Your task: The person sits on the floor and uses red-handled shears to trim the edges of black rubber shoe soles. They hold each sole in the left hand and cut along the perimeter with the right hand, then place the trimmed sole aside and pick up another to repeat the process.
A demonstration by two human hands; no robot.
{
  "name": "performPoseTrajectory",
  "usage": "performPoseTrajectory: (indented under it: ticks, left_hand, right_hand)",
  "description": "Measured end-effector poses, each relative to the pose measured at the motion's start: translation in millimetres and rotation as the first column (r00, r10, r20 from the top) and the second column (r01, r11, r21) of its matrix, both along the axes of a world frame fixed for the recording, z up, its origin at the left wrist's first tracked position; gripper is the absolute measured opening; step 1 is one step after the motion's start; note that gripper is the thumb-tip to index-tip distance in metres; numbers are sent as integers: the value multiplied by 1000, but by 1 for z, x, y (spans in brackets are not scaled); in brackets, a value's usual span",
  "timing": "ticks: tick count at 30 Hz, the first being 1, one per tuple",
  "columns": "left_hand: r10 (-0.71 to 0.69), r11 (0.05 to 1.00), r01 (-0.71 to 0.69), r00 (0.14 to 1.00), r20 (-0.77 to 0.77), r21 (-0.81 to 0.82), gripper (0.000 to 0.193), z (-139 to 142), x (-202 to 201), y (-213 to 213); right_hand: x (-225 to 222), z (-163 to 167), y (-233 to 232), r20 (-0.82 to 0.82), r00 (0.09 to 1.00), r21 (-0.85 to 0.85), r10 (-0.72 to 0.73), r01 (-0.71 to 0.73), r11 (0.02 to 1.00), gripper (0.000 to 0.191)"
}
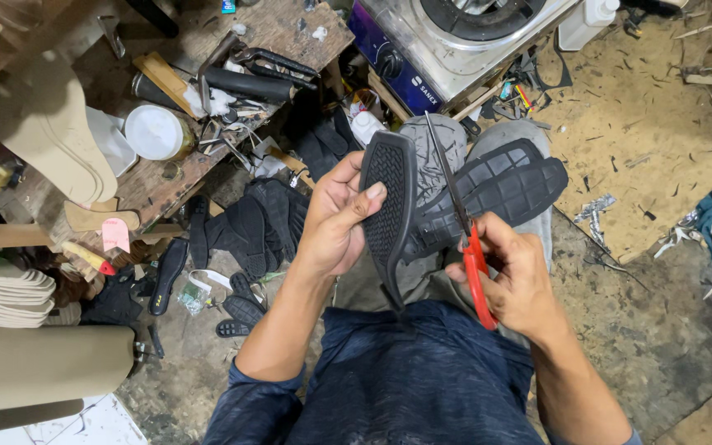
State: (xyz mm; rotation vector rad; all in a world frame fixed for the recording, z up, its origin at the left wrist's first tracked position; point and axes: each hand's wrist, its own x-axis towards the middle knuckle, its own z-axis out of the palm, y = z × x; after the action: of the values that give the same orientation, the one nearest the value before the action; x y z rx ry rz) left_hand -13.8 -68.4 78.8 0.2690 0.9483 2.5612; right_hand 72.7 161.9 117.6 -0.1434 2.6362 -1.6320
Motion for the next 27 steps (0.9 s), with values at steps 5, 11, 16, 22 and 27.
performPoseTrajectory:
  ticks: [5,11,16,22,27]
  left_hand:
    - [52,986,-67,994,-97,-152,35,6,5,-7]
    - [82,933,-143,978,-193,-329,35,14,9,-10]
    - [25,893,-139,965,-261,-427,30,28,5,-23]
    - [-74,793,-153,937,-342,-590,30,49,-3,-36]
    - [-277,643,-186,849,-451,-743,28,65,-11,-44]
  right_hand:
    - [-3,9,-3,-176,984,224,27,13,975,53]
    - [-5,12,-10,-200,980,351,-7,78,933,50]
    - [-2,5,6,-67,997,187,29,-16,982,40]
    - [-5,1,20,-158,986,290,59,-11,957,45]
    - [-7,15,30,-211,968,435,133,-29,900,57]
